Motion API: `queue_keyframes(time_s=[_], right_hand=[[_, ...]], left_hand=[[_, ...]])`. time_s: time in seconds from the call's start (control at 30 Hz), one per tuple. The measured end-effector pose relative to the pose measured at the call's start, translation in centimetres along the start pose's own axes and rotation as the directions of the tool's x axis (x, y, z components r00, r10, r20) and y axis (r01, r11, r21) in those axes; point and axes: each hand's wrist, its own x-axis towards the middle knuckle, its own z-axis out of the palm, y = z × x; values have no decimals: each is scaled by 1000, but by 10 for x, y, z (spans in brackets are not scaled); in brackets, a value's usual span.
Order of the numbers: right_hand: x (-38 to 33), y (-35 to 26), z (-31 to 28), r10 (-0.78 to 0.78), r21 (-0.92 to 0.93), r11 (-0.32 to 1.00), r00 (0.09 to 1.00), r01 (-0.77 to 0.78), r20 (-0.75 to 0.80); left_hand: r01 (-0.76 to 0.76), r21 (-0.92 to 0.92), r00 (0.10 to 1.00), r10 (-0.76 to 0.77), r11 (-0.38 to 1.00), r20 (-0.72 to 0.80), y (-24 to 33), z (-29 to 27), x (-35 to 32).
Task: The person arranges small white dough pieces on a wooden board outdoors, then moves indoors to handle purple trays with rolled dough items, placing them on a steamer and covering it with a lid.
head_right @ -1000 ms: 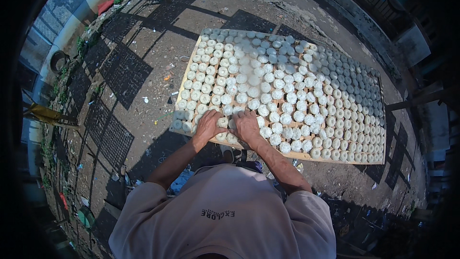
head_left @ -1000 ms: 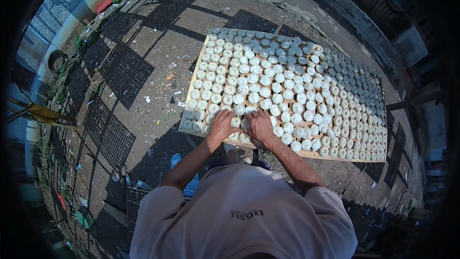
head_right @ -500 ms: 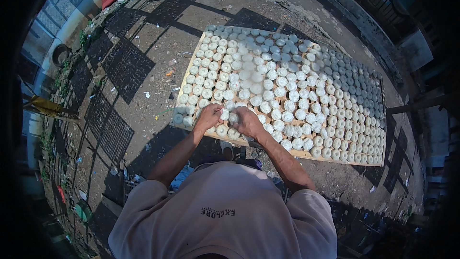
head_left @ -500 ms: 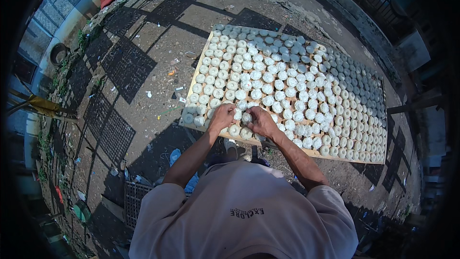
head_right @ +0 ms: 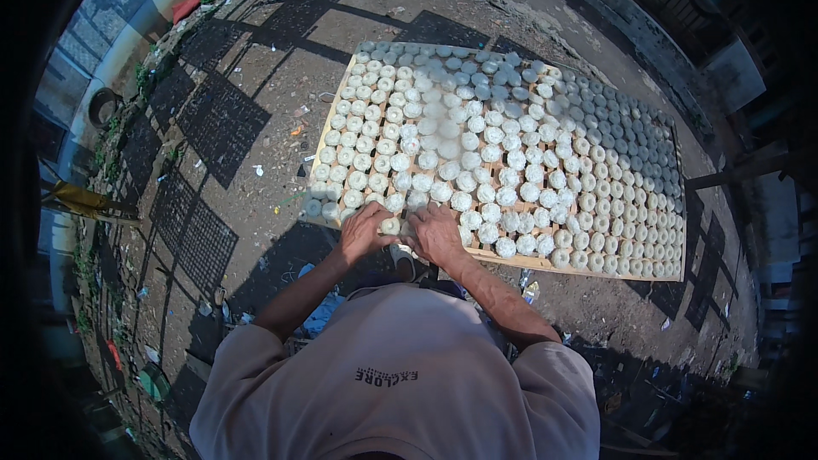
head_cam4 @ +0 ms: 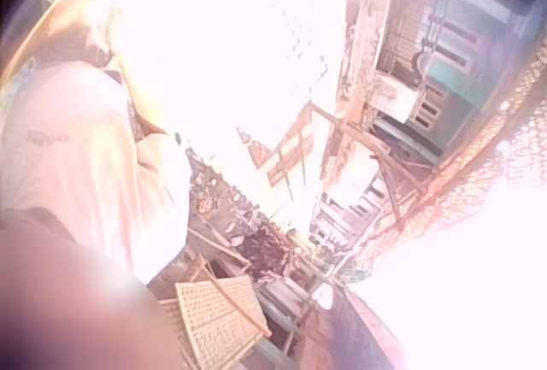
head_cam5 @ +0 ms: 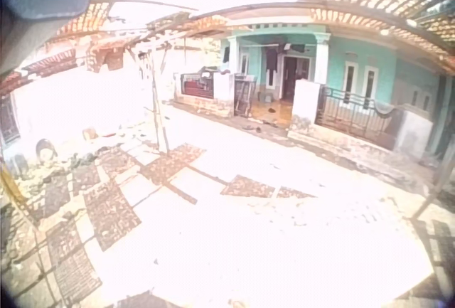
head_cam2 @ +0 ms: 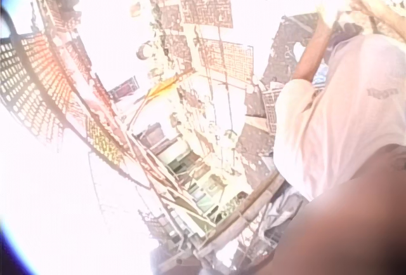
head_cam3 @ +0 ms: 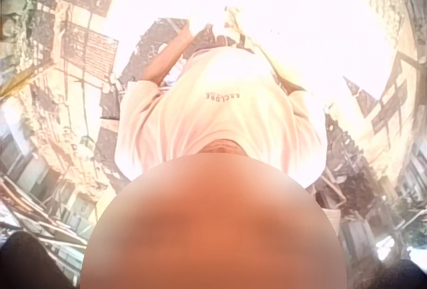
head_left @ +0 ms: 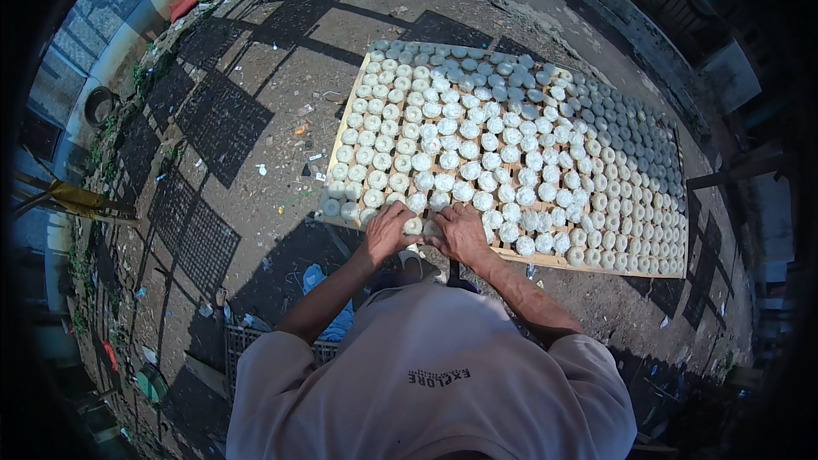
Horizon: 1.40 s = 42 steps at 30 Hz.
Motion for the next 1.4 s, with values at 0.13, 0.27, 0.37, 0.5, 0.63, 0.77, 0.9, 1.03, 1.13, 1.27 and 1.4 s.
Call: queue_keyframes(time_s=[0.13,0.27,0.37,0.5,0.63,0.77,0.9,1.03,1.13,1.27,1.4], right_hand=[[-1,1,30,13,-97,995,1000,-15,-23],[10,10,31,73,66,995,997,-75,34],[8,14,20,100,224,970,995,-93,-21],[7,3,6,377,593,724,922,-352,88],[4,10,24,267,587,793,959,-162,-96],[8,13,31,283,413,876,959,-249,-22],[8,11,33,216,255,955,942,-149,-259],[9,-9,23,232,234,960,902,-152,-365],[15,-45,24,115,232,972,938,-38,-327],[42,-74,56,47,108,994,970,-22,-239],[64,-79,68,171,-35,984,982,-174,-77]], left_hand=[[-77,-12,997,77,997,0,-14,11,2],[-60,-92,988,72,994,137,-19,3,17],[-9,-187,995,27,982,96,-22,-2,19],[246,-557,966,-250,794,70,-28,7,9],[345,-721,927,-341,601,159,-11,20,-2],[364,-720,897,-430,591,101,9,30,-6],[171,-437,925,-296,883,-237,-1,44,-6],[107,-393,915,-245,913,-321,-9,21,-12],[62,-167,925,-120,984,-360,-42,-6,-31],[-98,5,987,98,995,-131,-80,-35,-33],[-219,-33,970,221,975,98,-108,-42,-11]])
